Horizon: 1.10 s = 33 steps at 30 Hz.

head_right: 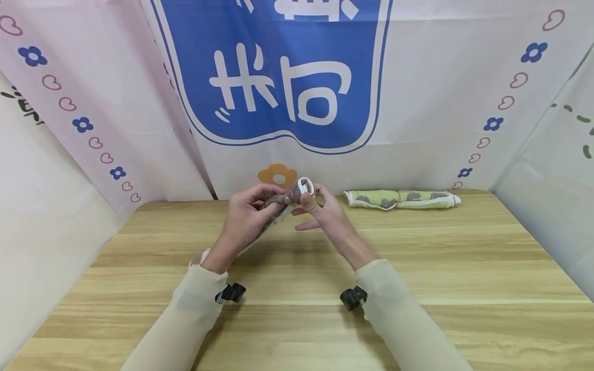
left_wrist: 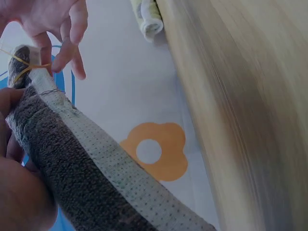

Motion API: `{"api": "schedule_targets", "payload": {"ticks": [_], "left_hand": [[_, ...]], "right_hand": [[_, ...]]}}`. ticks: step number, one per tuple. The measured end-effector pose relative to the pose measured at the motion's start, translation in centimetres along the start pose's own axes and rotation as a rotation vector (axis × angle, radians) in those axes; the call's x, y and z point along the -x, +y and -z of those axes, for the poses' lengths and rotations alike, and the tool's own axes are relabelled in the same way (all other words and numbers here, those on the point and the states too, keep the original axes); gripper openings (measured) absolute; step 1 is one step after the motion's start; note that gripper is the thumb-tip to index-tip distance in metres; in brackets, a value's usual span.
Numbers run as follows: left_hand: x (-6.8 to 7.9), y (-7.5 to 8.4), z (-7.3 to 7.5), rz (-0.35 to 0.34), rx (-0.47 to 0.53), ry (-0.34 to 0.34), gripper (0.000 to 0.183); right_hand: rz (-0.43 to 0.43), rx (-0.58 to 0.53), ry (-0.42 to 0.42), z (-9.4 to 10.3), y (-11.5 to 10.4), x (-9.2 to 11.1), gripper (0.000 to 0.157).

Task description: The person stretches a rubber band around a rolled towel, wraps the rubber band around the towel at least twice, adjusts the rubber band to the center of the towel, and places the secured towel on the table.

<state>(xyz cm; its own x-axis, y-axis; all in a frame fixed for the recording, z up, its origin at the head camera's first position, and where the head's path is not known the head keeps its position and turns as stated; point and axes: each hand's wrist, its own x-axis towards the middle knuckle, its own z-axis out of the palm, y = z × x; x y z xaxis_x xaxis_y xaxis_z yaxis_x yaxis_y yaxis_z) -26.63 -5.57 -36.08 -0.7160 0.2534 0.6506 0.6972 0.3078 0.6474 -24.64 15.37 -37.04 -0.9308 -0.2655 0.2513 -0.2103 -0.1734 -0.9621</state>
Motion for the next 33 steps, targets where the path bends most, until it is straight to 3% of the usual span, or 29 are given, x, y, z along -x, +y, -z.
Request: {"api": "schedule_targets", "payload": {"ticks": [6, 10, 13, 18, 22, 28, 33], "left_hand": [[0.0, -0.3, 0.5, -0.132, -0.147, -0.094, 0.017], [-0.2, -0.3, 0.5, -0.234, -0.276, -0.161, 0.018], [-0.1, -0.2, 0.4, -0.273, -0.358, -0.214, 0.019], [0.2, 0.2, -0.1, -0.292, -0.440, -0.296, 0.021], [0.4, 0.4, -0.5, -0.298, -0.469, -0.304, 0.029], [0.6, 0.5, -1.0, -0.347, -0.507, -0.335, 0.034], [0.8, 0.5, -0.9, -0.353, -0.499, -0.350, 0.025]], "right_hand": [[-0.052, 0.173, -0.029, 1.3, -0.5, 0.1, 0.128], [-0.067, 0.366, -0.055, 2.1, -0.7, 0.0, 0.109], [-0.065, 0.540, -0.071, 2.2, -0.6, 0.0, 0.095], [-0.028, 0.749, -0.087, 1.7, -0.3, 0.0, 0.087], [-0.012, 0.828, -0.108, 1.3, -0.2, 0.3, 0.080], [-0.022, 0.860, -0.109, 1.2, -0.3, 0.5, 0.065], [-0.011, 0.927, -0.137, 1.2, -0.5, 0.5, 0.073]]}}
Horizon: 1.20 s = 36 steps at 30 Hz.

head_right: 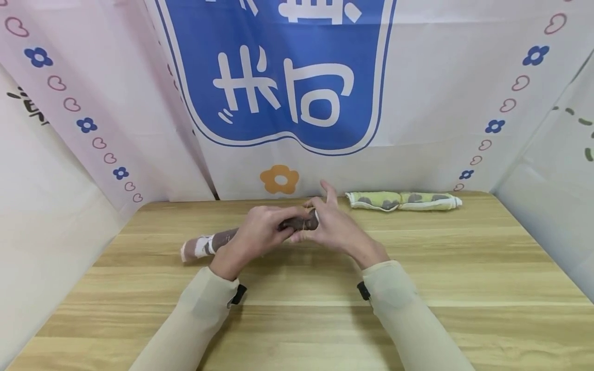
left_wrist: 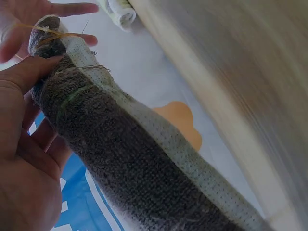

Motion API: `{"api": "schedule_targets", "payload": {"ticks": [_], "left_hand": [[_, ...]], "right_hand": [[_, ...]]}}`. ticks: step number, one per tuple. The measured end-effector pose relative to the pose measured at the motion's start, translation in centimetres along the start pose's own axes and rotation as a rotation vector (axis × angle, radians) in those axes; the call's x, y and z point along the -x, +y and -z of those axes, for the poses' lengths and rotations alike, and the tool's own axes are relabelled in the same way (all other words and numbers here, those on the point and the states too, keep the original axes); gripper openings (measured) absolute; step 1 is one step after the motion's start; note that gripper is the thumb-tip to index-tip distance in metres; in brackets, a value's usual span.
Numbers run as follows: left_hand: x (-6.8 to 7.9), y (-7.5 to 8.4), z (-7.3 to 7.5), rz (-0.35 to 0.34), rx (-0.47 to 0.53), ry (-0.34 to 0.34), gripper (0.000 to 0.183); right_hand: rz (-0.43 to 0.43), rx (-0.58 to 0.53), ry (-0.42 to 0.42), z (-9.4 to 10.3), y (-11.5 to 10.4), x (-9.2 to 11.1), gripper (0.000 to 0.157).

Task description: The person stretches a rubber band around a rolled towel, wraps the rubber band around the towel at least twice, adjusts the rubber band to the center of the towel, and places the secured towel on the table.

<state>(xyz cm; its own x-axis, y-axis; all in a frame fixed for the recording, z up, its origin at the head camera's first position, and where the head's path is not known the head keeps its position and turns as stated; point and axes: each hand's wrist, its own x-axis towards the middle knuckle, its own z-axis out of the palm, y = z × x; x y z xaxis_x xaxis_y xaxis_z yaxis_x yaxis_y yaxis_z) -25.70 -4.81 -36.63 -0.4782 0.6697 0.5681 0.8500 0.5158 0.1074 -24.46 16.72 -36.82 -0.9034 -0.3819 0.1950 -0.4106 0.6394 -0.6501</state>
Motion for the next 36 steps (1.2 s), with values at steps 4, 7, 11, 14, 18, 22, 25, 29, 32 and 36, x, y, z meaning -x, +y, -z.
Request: {"api": "schedule_targets", "payload": {"ticks": [4, 7, 11, 14, 18, 22, 25, 29, 32, 36], "left_hand": [[0.1, -0.1, 0.0, 0.009, 0.004, -0.006, 0.025], [0.0, -0.3, -0.1, 0.008, -0.011, -0.016, 0.025], [0.0, -0.5, -0.3, 0.014, -0.023, -0.029, 0.021], [0.1, -0.7, -0.4, 0.012, -0.004, -0.013, 0.020], [0.3, -1.1, -0.6, 0.000, 0.062, 0.050, 0.019], [0.3, -1.3, -0.5, 0.010, 0.165, 0.119, 0.018], [0.3, -1.3, -0.5, 0.040, 0.260, 0.152, 0.018], [0.4, -1.4, -0.6, 0.121, 0.434, 0.195, 0.018], [0.4, -1.5, -0.6, 0.210, 0.548, 0.229, 0.018], [0.3, -1.4, -0.4, 0.335, 0.609, 0.272, 0.018]], "right_hand": [[0.042, 0.123, -0.005, 0.1, -0.2, 0.0, 0.090], [0.060, 0.207, 0.006, 0.2, -0.3, 0.0, 0.097], [0.047, 0.312, 0.021, 0.3, -0.1, -0.1, 0.099], [0.031, 0.373, 0.028, 0.3, 0.2, -0.1, 0.098], [0.007, 0.362, 0.032, 0.3, 0.8, -0.3, 0.094], [-0.023, 0.291, 0.034, 0.2, 1.5, -0.4, 0.085], [-0.022, 0.224, 0.038, -0.2, 1.9, -0.5, 0.077], [0.001, 0.148, 0.075, -0.8, 2.4, -0.7, 0.066], [-0.011, 0.119, 0.108, -1.2, 2.4, -0.9, 0.058], [-0.056, 0.038, 0.131, -1.2, 1.6, -0.9, 0.043]]}}
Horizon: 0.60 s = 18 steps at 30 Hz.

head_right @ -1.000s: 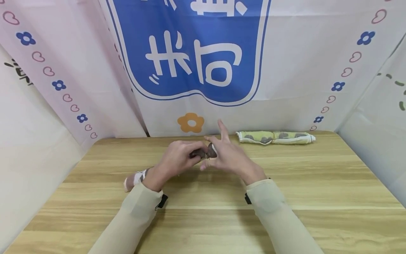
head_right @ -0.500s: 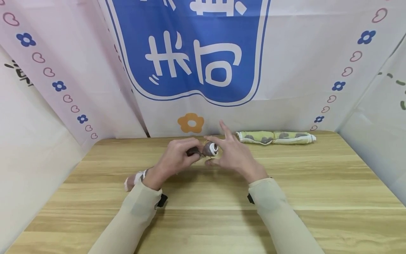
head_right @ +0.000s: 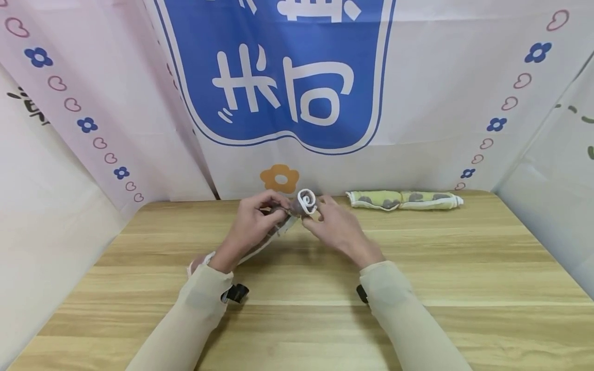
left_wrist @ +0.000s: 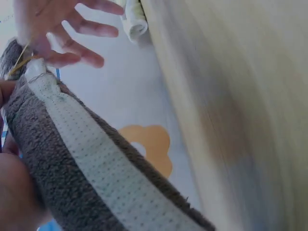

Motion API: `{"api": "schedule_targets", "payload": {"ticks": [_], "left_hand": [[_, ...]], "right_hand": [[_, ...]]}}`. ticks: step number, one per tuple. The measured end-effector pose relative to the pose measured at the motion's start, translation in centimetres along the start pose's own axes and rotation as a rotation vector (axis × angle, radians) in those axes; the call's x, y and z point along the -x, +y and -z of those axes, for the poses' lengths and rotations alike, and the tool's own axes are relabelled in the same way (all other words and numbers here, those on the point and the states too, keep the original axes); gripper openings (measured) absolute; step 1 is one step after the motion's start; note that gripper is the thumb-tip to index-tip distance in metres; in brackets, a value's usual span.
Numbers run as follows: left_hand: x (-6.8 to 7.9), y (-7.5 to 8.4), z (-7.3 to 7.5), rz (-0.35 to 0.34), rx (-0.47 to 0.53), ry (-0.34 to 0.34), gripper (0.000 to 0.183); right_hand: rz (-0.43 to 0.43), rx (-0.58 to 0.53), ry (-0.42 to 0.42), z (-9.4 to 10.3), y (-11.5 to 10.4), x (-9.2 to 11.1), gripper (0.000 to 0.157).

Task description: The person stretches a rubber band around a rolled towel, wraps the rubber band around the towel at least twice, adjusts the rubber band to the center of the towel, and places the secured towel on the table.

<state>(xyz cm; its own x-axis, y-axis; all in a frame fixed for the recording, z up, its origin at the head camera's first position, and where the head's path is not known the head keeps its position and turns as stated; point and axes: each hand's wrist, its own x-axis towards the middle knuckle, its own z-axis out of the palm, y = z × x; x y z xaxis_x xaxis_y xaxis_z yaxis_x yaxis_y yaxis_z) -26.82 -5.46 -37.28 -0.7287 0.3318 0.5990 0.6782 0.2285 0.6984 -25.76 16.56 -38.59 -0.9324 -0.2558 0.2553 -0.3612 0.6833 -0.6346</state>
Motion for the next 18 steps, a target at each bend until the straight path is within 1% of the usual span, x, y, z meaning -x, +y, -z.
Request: {"api": "schedule_targets", "payload": {"ticks": [2, 4, 6, 9, 11, 14, 18], "left_hand": [[0.0, 0.1, -0.1, 0.048, 0.016, 0.036, 0.017], [0.0, 0.1, -0.2, 0.080, 0.035, 0.071, 0.015], [-0.1, 0.2, -0.3, 0.108, 0.055, 0.099, 0.013], [-0.1, 0.2, -0.4, 0.148, 0.072, 0.137, 0.011], [-0.1, 0.2, -0.5, 0.171, 0.079, 0.156, 0.010], [-0.1, 0.1, -0.6, 0.209, 0.101, 0.181, 0.012], [-0.3, 0.0, -0.6, 0.226, 0.148, 0.213, 0.015]], "right_hand": [[-0.021, -0.063, 0.010, 0.0, -0.4, 0.1, 0.035], [-0.025, -0.128, 0.022, -0.1, -0.8, 0.2, 0.030], [-0.034, -0.177, 0.028, -0.3, -1.2, 0.3, 0.028], [-0.031, -0.219, 0.038, -0.5, -1.6, 0.4, 0.031], [-0.018, -0.218, 0.052, -0.6, -1.7, 0.5, 0.031], [0.038, -0.184, 0.090, -0.8, -1.7, 0.5, 0.028], [0.147, -0.122, 0.157, -0.9, -1.5, 0.4, 0.019]]}}
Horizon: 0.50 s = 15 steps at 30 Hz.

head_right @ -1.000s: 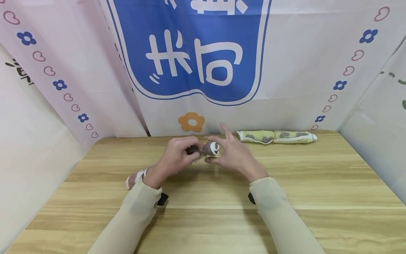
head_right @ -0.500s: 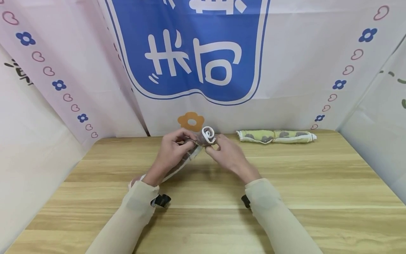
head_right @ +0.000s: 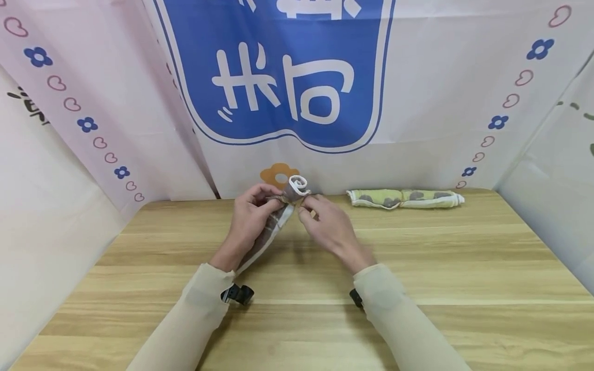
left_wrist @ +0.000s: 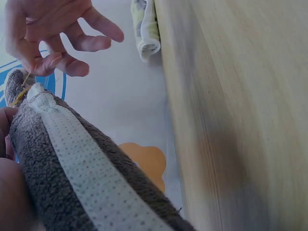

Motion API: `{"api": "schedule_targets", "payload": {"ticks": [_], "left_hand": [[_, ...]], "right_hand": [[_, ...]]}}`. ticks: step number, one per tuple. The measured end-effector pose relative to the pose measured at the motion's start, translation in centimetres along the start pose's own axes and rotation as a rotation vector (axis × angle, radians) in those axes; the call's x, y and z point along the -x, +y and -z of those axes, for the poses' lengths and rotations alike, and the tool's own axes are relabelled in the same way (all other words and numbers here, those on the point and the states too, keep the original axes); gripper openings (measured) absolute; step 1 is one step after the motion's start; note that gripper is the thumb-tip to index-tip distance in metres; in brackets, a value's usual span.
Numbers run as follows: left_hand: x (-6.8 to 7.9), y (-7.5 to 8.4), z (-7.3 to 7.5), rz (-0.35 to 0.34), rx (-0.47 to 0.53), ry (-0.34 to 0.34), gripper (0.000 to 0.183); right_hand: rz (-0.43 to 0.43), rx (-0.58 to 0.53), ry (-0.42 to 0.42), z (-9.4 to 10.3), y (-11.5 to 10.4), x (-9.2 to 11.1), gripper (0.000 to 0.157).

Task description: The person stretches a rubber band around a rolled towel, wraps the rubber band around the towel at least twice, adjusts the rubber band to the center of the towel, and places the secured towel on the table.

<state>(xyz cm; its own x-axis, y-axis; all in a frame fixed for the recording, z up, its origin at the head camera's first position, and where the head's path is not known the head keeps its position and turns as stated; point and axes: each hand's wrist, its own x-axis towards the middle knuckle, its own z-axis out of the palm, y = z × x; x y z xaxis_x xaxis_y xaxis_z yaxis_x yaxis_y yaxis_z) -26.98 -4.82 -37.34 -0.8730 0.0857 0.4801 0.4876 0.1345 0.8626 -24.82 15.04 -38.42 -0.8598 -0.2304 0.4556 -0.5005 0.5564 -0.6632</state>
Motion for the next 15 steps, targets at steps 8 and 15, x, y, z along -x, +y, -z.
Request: {"api": "schedule_targets", "payload": {"ticks": [8, 15], "left_hand": [[-0.11, 0.03, 0.12, 0.035, 0.028, 0.030, 0.017], [-0.04, 0.43, -0.06, 0.044, 0.025, 0.027, 0.017]], "right_hand": [[0.173, -0.109, 0.115, -0.54, -0.03, 0.19, 0.009], [0.153, -0.348, 0.238, -1.02, -0.49, 0.46, 0.012]]}}
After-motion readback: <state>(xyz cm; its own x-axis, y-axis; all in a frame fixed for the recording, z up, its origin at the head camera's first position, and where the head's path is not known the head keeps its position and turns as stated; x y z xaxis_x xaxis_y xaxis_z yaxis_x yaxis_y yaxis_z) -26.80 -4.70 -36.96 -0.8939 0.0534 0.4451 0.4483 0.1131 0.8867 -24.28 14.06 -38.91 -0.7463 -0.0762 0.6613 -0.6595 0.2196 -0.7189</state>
